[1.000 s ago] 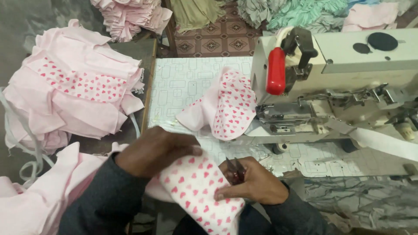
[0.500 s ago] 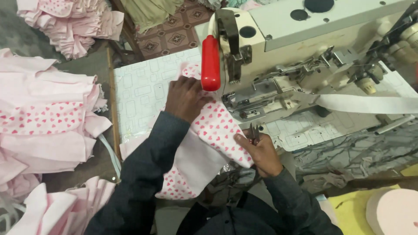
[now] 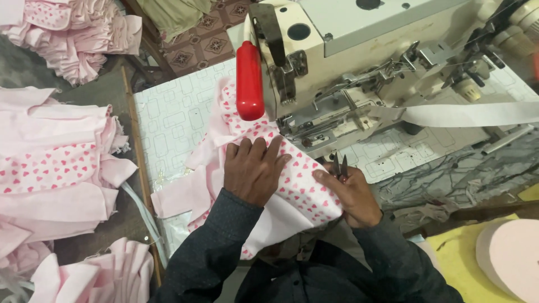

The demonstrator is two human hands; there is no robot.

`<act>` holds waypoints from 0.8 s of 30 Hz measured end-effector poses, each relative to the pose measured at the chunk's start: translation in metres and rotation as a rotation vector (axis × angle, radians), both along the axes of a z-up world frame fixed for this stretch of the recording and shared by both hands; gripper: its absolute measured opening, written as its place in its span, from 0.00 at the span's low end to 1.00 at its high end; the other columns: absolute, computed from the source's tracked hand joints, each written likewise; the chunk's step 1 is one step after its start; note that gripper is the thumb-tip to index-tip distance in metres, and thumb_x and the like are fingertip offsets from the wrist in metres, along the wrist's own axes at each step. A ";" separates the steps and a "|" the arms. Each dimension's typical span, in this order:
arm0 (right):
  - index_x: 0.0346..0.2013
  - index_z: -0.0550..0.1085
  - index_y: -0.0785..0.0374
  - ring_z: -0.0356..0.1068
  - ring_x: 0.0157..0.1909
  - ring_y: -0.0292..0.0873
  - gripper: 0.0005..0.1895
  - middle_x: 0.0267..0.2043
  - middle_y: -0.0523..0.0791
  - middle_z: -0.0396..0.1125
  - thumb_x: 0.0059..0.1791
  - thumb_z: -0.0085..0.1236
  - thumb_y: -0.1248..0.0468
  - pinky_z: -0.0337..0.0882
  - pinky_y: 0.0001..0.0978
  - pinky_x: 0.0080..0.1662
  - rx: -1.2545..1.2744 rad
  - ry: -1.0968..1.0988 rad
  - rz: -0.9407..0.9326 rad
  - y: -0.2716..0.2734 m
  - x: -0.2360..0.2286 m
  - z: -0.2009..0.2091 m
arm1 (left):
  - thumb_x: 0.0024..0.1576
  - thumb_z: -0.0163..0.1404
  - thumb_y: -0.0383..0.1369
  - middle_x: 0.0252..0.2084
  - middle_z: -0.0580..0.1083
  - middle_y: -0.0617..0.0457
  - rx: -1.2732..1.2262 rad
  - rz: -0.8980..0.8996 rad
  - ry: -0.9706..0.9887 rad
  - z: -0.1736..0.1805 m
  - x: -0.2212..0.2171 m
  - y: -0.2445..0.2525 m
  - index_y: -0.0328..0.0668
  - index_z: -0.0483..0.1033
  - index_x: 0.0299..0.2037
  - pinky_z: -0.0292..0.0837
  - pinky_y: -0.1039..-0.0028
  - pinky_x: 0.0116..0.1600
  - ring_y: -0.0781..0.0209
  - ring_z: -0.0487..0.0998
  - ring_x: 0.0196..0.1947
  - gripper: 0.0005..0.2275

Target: Trimming excess threads or fabric from pink baby garments using small scissors at a sewing workstation.

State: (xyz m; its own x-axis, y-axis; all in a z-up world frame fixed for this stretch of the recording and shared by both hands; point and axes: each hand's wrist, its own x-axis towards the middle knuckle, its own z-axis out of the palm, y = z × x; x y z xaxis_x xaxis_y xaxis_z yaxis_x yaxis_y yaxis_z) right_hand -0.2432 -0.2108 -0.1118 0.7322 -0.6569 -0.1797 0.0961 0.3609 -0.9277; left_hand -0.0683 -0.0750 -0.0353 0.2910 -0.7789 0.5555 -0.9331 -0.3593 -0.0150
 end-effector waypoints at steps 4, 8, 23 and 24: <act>0.37 0.81 0.73 0.79 0.28 0.49 0.13 0.23 0.55 0.74 0.47 0.68 0.62 0.79 0.42 0.33 0.001 -0.009 0.016 -0.003 0.007 0.019 | 0.66 0.44 0.47 0.31 0.71 0.50 0.036 0.071 0.014 0.004 -0.001 -0.003 0.46 0.82 0.52 0.64 0.62 0.41 0.54 0.73 0.34 0.18; 0.39 0.80 0.74 0.79 0.29 0.49 0.14 0.24 0.55 0.74 0.48 0.67 0.63 0.79 0.42 0.35 0.037 0.005 -0.020 0.003 0.015 0.023 | 0.67 0.40 0.43 0.32 0.65 0.52 0.008 0.064 0.045 -0.010 0.007 -0.006 0.43 0.81 0.54 0.64 0.64 0.39 0.53 0.69 0.34 0.18; 0.41 0.78 0.66 0.63 0.17 0.32 0.23 0.22 0.44 0.68 0.54 0.56 0.47 0.54 0.13 0.14 0.388 -0.113 -0.017 0.055 0.010 0.004 | 0.61 0.54 0.32 0.38 0.74 0.56 -0.230 -0.367 0.073 0.001 0.037 0.006 0.48 0.84 0.46 0.68 0.70 0.39 0.55 0.74 0.39 0.08; 0.51 0.74 0.63 0.59 0.18 0.32 0.25 0.27 0.41 0.68 0.54 0.52 0.44 0.55 0.18 0.17 0.511 -0.283 0.092 0.059 0.007 0.008 | 0.60 0.56 0.29 0.43 0.74 0.49 -0.132 -0.408 0.066 0.012 0.034 0.010 0.47 0.77 0.55 0.70 0.64 0.42 0.50 0.74 0.41 0.13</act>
